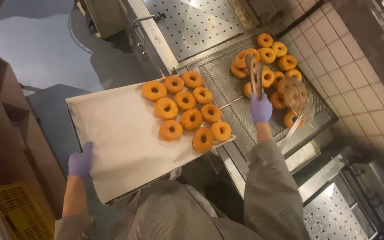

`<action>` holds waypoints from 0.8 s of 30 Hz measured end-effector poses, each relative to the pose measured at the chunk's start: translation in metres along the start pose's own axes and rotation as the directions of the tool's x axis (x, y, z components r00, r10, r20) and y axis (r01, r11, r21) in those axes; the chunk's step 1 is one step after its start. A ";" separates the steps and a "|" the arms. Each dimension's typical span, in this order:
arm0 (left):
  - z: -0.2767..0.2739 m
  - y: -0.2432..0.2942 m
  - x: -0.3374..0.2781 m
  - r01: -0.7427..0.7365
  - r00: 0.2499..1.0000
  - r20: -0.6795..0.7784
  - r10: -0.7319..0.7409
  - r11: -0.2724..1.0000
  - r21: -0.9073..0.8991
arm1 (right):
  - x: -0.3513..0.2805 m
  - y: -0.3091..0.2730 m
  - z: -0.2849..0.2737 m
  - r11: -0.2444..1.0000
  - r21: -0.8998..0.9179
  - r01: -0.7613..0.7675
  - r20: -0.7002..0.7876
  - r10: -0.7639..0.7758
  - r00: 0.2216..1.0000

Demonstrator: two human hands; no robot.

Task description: The recorder prepares donuts and fried balls by transferring them from fryers and cooling racks to trays and storage racks.

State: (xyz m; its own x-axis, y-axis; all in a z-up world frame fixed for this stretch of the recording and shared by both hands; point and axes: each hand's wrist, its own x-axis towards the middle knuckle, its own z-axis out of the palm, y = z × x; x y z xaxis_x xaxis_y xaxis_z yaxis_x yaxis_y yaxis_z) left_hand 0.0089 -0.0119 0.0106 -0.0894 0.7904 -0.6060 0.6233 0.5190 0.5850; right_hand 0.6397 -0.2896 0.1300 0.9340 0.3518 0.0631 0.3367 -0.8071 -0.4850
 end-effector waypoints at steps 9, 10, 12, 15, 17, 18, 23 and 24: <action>-0.006 -0.004 -0.004 -0.103 0.993 -0.047 0.112 0.980 0.169 | 0.066 0.025 0.059 0.999 -0.033 0.039 0.044 -0.038 0.998; -0.004 -0.004 0.002 -0.097 0.993 -0.046 0.108 0.974 0.204 | 0.054 0.016 0.042 0.997 0.064 -0.044 0.133 0.035 0.991; -0.001 -0.008 0.013 -0.099 0.993 -0.042 0.112 0.965 0.241 | 0.026 0.012 0.006 0.978 0.156 -0.138 0.220 0.102 0.970; 0.000 -0.008 0.009 -0.104 0.992 -0.038 0.117 0.960 0.261 | -0.028 0.047 -0.045 0.880 0.388 -0.273 0.498 0.048 0.866; -0.005 0.010 -0.014 -0.075 0.996 -0.046 0.080 0.992 0.105 | -0.070 0.085 -0.077 0.905 0.328 -0.271 0.719 -0.053 0.693; -0.004 0.006 -0.011 -0.078 0.996 -0.037 0.083 0.990 0.114 | -0.098 0.081 -0.089 0.903 0.325 -0.281 0.717 -0.042 0.696; -0.004 0.005 -0.016 -0.117 0.993 -0.009 0.118 0.991 0.061 | -0.207 0.052 -0.113 0.862 0.037 -0.505 0.907 0.183 0.378; -0.004 0.007 -0.019 -0.119 0.993 0.000 0.119 0.991 0.067 | -0.219 0.048 -0.107 0.857 0.034 -0.513 0.906 0.191 0.379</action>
State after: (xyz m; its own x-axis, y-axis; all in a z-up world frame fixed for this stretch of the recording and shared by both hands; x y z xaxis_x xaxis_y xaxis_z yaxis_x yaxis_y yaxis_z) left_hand 0.0115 -0.0221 0.0285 -0.0141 0.8466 -0.5320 0.6802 0.3981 0.6155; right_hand 0.4635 -0.4558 0.1860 0.3094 0.4090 -0.8585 -0.1948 -0.8564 -0.4782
